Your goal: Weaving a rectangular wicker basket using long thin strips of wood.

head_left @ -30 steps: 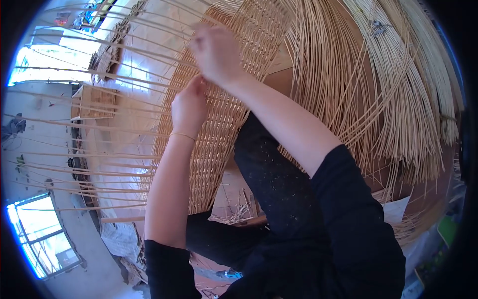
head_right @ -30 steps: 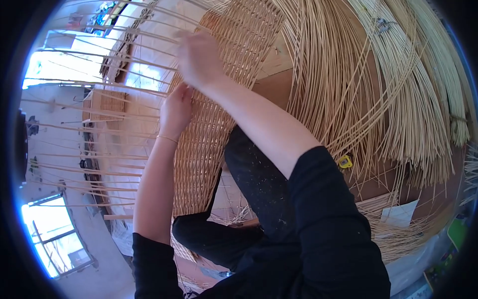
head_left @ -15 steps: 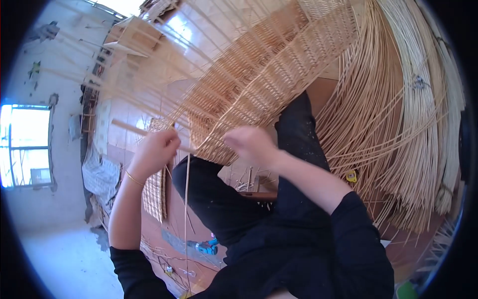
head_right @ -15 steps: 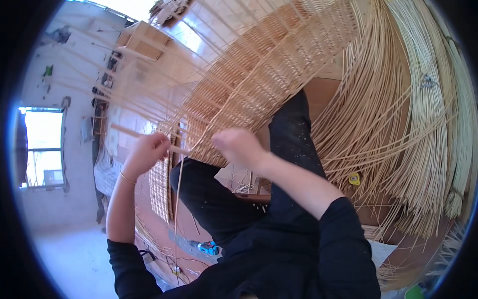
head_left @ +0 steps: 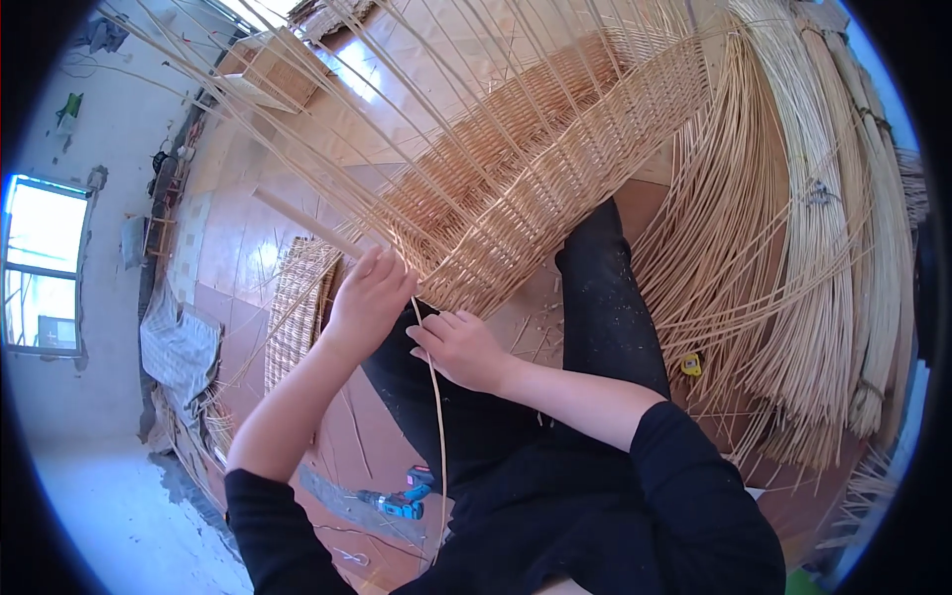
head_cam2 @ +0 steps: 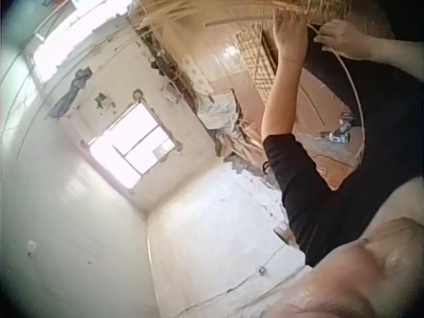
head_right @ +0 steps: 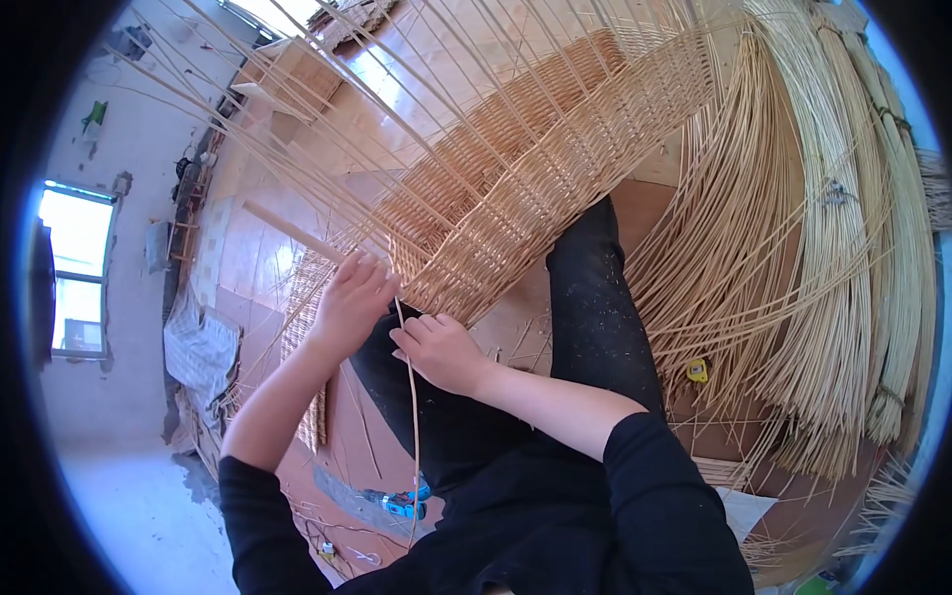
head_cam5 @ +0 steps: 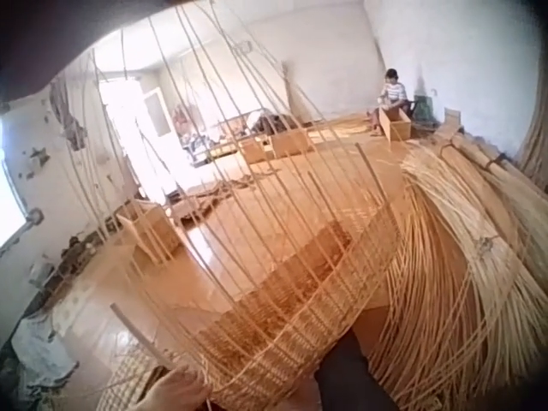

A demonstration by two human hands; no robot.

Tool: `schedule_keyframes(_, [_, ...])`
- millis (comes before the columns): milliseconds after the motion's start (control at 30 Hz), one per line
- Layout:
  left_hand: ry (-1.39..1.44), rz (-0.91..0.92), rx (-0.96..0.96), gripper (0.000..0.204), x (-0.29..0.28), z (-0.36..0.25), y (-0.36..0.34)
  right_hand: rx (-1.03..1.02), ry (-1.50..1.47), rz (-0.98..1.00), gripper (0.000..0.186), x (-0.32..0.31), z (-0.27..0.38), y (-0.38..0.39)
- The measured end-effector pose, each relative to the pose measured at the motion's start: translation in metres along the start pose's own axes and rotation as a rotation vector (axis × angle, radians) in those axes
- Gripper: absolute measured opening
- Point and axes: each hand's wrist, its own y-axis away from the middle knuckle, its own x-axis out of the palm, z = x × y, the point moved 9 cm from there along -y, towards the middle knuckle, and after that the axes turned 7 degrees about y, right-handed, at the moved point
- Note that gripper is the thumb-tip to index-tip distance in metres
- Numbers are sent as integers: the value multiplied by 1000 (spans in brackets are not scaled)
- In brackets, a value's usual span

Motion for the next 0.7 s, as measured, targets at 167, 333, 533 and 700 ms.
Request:
schedule_keyframes(167, [106, 265, 173, 21, 47, 7, -6, 154, -180, -124, 22, -16, -19, 2])
schedule_keyframes(333, [104, 268, 133, 19, 60, 10, -3, 896, -753, -136, 12, 12, -116, 10])
schedule_keyframes(533, [146, 389, -66, 16, 63, 17, -9, 960, -534, 17, 17, 14, -143, 4])
schedule_keyframes(700, [212, 449, -299, 16, 70, 20, -12, 666, -459, -248, 23, -37, -144, -29])
